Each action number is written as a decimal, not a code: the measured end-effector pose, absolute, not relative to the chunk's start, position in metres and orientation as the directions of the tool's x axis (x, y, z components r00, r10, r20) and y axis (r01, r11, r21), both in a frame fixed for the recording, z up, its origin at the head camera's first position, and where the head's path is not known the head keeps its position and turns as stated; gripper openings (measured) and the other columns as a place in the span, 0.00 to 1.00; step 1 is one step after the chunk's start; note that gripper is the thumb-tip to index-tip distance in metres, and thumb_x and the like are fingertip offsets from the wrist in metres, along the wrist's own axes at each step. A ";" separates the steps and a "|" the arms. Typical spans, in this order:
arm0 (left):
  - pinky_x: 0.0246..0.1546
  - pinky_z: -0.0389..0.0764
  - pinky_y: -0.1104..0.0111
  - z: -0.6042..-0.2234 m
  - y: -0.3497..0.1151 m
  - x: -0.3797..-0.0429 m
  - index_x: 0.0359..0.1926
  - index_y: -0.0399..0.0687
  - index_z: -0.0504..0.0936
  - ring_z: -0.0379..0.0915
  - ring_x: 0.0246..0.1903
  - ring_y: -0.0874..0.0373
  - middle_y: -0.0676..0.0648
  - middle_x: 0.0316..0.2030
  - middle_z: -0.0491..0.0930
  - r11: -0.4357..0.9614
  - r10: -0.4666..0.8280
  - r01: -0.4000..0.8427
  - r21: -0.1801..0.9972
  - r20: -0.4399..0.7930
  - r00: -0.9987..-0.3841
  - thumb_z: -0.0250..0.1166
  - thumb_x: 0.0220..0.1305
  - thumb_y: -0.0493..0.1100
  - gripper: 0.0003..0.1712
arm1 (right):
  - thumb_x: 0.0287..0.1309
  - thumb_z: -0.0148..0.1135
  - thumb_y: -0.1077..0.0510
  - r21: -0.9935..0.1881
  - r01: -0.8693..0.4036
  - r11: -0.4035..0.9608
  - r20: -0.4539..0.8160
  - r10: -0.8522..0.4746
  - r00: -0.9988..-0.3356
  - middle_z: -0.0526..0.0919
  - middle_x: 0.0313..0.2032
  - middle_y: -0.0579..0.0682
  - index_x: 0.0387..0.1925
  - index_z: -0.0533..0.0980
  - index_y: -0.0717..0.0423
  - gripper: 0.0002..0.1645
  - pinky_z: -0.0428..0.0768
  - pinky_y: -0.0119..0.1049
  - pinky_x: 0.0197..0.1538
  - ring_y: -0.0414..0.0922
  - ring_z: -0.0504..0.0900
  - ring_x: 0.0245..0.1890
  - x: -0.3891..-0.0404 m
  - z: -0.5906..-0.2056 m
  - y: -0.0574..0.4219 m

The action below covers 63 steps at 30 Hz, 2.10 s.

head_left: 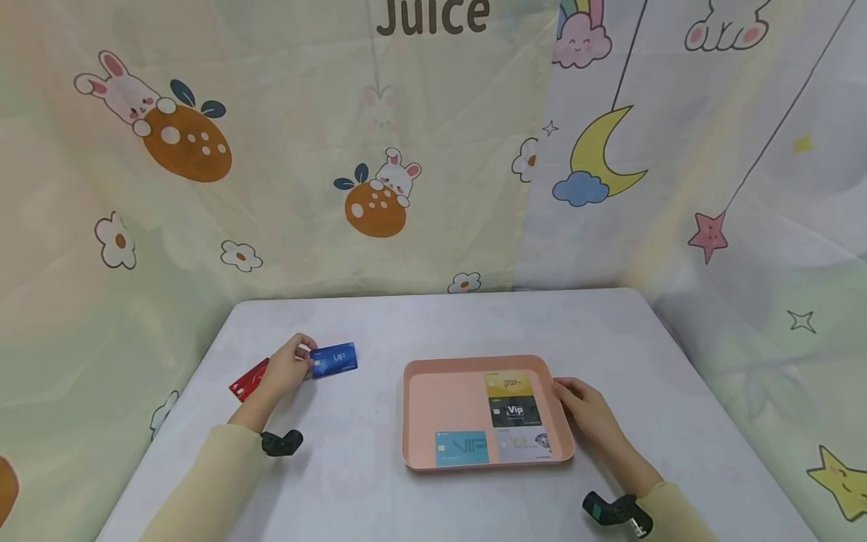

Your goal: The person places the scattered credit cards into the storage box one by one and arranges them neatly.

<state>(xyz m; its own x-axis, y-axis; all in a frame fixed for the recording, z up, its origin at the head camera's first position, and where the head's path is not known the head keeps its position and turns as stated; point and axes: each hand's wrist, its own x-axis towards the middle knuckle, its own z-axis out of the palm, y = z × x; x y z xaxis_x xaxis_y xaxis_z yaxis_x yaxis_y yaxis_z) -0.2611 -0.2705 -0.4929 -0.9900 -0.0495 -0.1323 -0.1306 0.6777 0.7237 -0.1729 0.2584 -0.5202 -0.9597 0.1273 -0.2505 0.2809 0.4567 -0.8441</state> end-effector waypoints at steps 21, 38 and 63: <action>0.39 0.85 0.68 -0.488 -0.257 -0.259 0.58 0.41 0.73 0.75 0.48 0.43 0.34 0.51 0.77 0.629 -0.038 -0.108 0.770 -0.109 -0.993 0.58 0.71 0.33 0.16 | 0.79 0.49 0.45 -0.851 0.284 0.442 -0.246 0.143 -0.959 0.73 0.68 0.68 0.70 0.67 0.66 0.32 0.75 0.55 0.68 0.61 0.75 0.66 -0.173 -0.521 0.257; 0.37 0.87 0.69 -0.476 -0.227 -0.255 0.56 0.39 0.75 0.80 0.40 0.50 0.35 0.47 0.77 0.558 0.003 -0.022 0.830 -0.029 -1.000 0.57 0.72 0.33 0.13 | 0.79 0.48 0.45 -0.855 0.281 0.436 -0.246 0.136 -0.960 0.73 0.68 0.67 0.70 0.67 0.65 0.33 0.75 0.55 0.68 0.60 0.75 0.66 -0.172 -0.521 0.257; 0.37 0.88 0.66 -0.463 -0.162 -0.228 0.51 0.42 0.78 0.82 0.35 0.54 0.38 0.45 0.78 0.450 0.134 0.056 0.891 -0.006 -0.991 0.60 0.71 0.31 0.10 | 0.80 0.47 0.45 -0.856 0.283 0.432 -0.251 0.131 -0.959 0.72 0.69 0.67 0.71 0.66 0.65 0.33 0.74 0.55 0.69 0.61 0.74 0.67 -0.171 -0.519 0.257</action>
<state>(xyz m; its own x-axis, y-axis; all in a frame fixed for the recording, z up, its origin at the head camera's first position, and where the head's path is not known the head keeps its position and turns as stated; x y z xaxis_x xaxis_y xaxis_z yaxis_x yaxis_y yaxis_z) -0.2275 -0.1621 -0.4635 -0.9909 0.1342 -0.0057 0.0558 0.4501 0.8912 -0.1708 0.2571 -0.5189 -0.9590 0.1314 -0.2512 0.2835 0.4316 -0.8563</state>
